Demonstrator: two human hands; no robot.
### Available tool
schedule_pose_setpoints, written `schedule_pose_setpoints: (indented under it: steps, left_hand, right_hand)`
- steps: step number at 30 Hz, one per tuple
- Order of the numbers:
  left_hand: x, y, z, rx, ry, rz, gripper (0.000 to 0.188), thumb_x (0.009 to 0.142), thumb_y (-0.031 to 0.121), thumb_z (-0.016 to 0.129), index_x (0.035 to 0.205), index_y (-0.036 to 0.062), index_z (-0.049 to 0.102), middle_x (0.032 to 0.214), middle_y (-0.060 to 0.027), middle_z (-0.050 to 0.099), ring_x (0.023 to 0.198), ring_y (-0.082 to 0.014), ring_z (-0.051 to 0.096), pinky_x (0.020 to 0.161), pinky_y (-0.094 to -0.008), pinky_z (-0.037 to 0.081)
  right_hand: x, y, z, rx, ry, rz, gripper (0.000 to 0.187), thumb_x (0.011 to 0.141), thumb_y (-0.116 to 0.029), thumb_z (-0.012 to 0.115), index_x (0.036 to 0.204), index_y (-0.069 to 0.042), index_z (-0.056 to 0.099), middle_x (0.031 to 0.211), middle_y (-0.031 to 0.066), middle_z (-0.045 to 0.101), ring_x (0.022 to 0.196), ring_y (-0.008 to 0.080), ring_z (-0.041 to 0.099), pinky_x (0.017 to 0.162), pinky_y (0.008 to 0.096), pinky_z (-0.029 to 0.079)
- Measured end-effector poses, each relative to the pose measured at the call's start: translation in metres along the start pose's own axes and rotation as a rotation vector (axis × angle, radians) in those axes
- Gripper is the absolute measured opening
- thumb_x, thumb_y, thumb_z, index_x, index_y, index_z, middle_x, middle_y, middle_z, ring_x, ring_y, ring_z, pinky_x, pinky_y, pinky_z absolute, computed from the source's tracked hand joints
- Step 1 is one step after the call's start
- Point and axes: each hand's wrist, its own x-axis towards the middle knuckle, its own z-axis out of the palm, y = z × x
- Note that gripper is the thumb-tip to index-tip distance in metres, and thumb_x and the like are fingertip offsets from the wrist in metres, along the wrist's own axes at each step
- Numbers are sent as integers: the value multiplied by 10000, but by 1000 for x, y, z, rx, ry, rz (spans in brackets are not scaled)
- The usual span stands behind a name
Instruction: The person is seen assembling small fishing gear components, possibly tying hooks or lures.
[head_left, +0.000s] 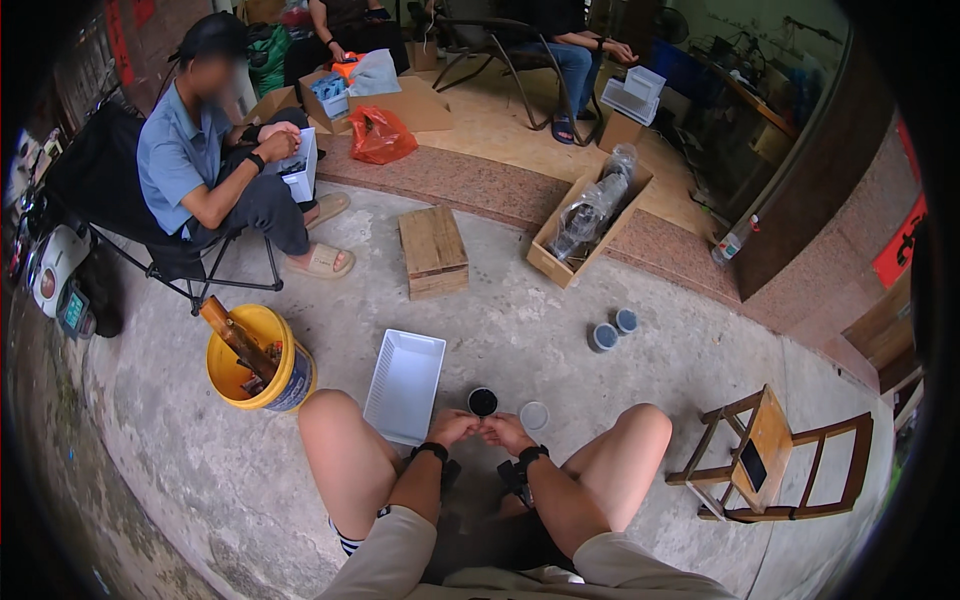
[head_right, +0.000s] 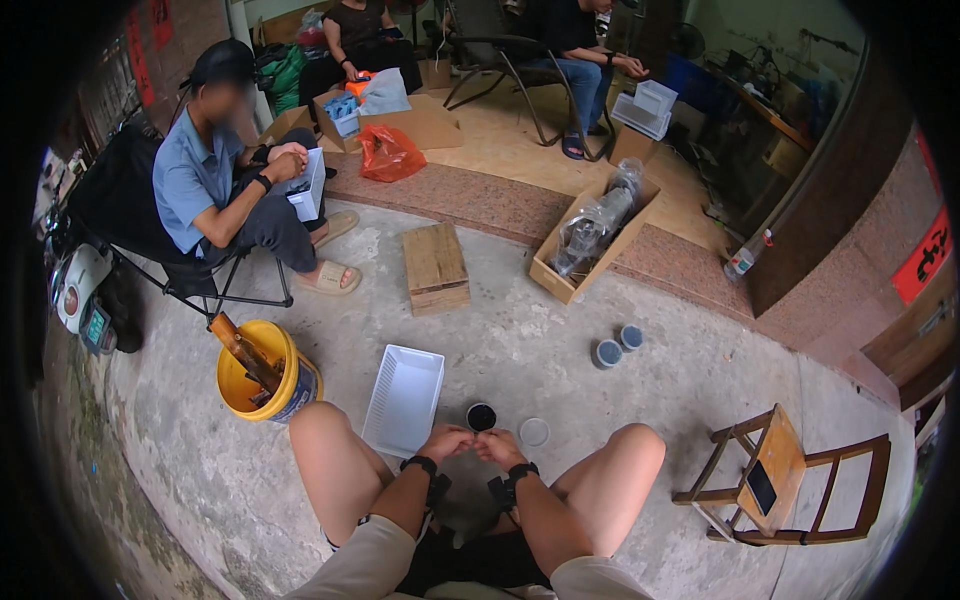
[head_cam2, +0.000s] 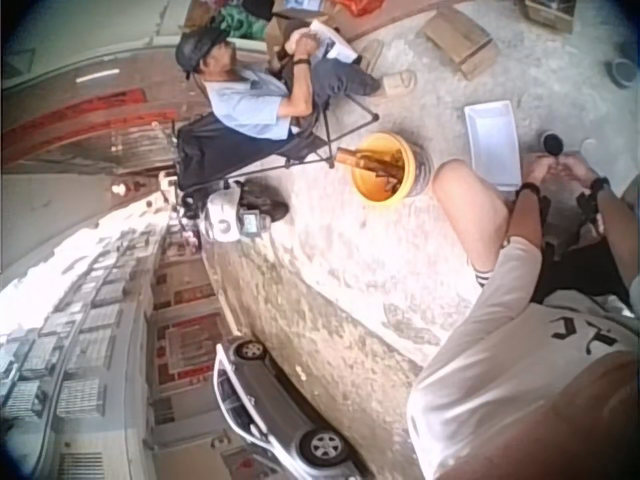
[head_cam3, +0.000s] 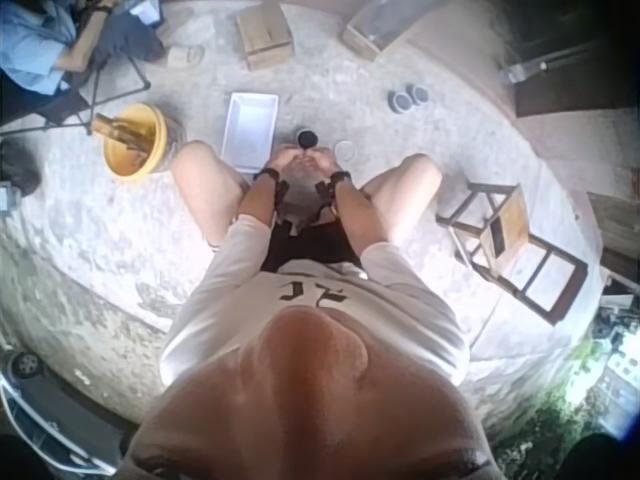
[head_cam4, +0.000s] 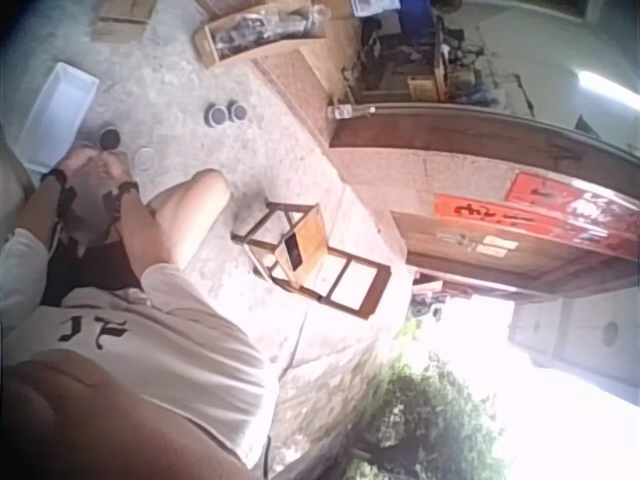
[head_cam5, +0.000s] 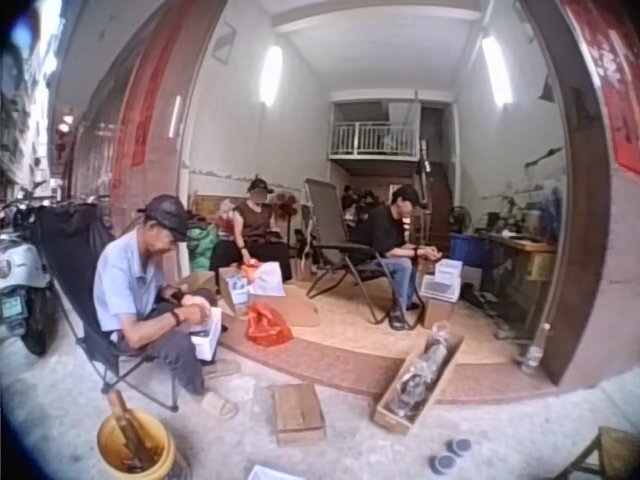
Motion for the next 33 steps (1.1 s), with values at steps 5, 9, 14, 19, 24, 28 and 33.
schedule_pose_setpoints:
  steps: [5, 9, 14, 19, 24, 28, 33]
  left_hand:
    - [7, -6, 0, -41, 9, -2, 194, 773, 217, 651, 831, 37, 693, 739, -24, 645, 646, -98, 583, 558, -232, 445]
    - [9, -9, -1, -52, -13, -5, 196, 783, 220, 646, 807, 28, 678, 720, -31, 628, 611, -98, 568, 510, -229, 418]
    - [8, -11, -3, -94, -36, -4, 191, 789, 214, 643, 807, 26, 674, 706, -29, 621, 600, -97, 560, 505, -229, 413]
    - [7, -11, -1, -59, -40, 11, 202, 789, 208, 646, 852, 20, 682, 699, -35, 623, 585, -98, 563, 476, -227, 401]
    - [1, -7, 2, -80, -11, 14, 196, 784, 190, 648, 873, 20, 690, 706, -32, 628, 582, -95, 567, 464, -222, 396]
    - [-4, -3, 3, -76, -25, 14, 187, 783, 181, 646, 873, 25, 695, 713, -29, 632, 581, -93, 565, 473, -220, 399]
    - [-5, -2, 3, -65, 12, 38, 184, 797, 205, 652, 860, 38, 700, 709, -26, 630, 574, -90, 553, 486, -222, 398]
  right_hand:
    - [2, 1, 0, 21, 55, 5, 242, 836, -228, 598, 984, -38, 611, 868, 51, 629, 703, 138, 587, 648, 278, 499]
    - [3, 1, 1, 50, 10, -33, 239, 836, -226, 598, 983, -39, 608, 861, 46, 629, 699, 135, 583, 647, 275, 496]
    - [2, -1, 2, 38, 42, 18, 222, 836, -215, 594, 979, -46, 608, 861, 47, 630, 703, 138, 586, 655, 285, 498]
    - [2, 0, 2, 51, 0, -11, 200, 837, -202, 584, 974, -57, 596, 852, 42, 620, 726, 147, 590, 687, 296, 497]
    - [5, 4, 2, 10, 7, -20, 179, 837, -187, 576, 964, -62, 586, 850, 36, 615, 740, 153, 587, 720, 296, 491]
    - [7, 6, 2, 1, 8, -22, 209, 831, -197, 590, 975, -47, 605, 853, 49, 629, 734, 152, 601, 693, 295, 506]
    - [8, 6, -1, -13, 34, -25, 242, 833, -211, 597, 1004, -41, 610, 896, 60, 642, 760, 157, 597, 724, 296, 500]
